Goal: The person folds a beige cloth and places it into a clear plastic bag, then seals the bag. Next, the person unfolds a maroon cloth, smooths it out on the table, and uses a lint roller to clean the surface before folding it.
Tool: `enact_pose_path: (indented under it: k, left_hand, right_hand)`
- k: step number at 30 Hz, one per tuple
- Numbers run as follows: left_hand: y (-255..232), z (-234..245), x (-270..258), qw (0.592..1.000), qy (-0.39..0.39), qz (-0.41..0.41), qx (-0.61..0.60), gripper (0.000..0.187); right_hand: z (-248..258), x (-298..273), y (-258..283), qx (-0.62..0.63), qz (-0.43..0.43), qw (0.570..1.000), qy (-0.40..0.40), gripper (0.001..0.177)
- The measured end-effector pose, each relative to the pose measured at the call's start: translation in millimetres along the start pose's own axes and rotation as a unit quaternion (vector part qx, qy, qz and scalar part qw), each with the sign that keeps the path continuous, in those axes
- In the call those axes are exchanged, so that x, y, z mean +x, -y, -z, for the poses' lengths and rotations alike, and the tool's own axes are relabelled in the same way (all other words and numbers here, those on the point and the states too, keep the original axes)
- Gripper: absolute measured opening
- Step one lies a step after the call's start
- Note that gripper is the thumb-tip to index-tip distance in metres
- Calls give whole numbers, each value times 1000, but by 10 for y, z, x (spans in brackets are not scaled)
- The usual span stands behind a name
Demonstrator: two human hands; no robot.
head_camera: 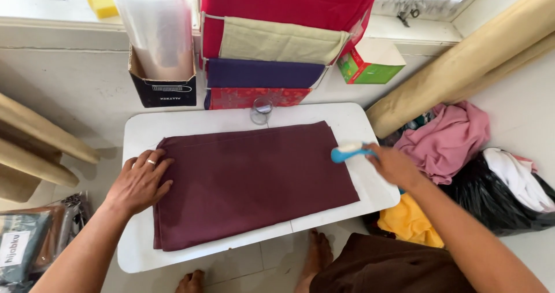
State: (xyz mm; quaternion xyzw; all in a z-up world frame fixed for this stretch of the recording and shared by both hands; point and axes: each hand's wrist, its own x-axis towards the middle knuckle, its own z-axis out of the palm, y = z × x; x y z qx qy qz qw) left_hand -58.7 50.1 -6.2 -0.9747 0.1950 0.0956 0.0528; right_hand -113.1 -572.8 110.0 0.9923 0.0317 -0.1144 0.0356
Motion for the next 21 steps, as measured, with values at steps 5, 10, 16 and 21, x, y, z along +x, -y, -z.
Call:
enact_pose_path:
  k: [5, 10, 16, 21]
  left_hand:
    - [-70, -106, 98, 999, -15, -28, 43, 68]
    - [53, -245, 275, 999, 13, 18, 35, 85]
    - [100, -401, 399, 997, 26, 35, 64, 93]
    - [172, -544, 465, 999, 16, -5, 41, 102]
  right_hand:
    - [-434, -438, 412, -46, -87, 989, 108, 35]
    - [-826, 325, 294, -54, -89, 993, 54, 38]
    - [-420, 1275, 510, -1, -116, 993, 8, 42]
    - [-583, 1413, 434, 34, -128, 991, 4, 24]
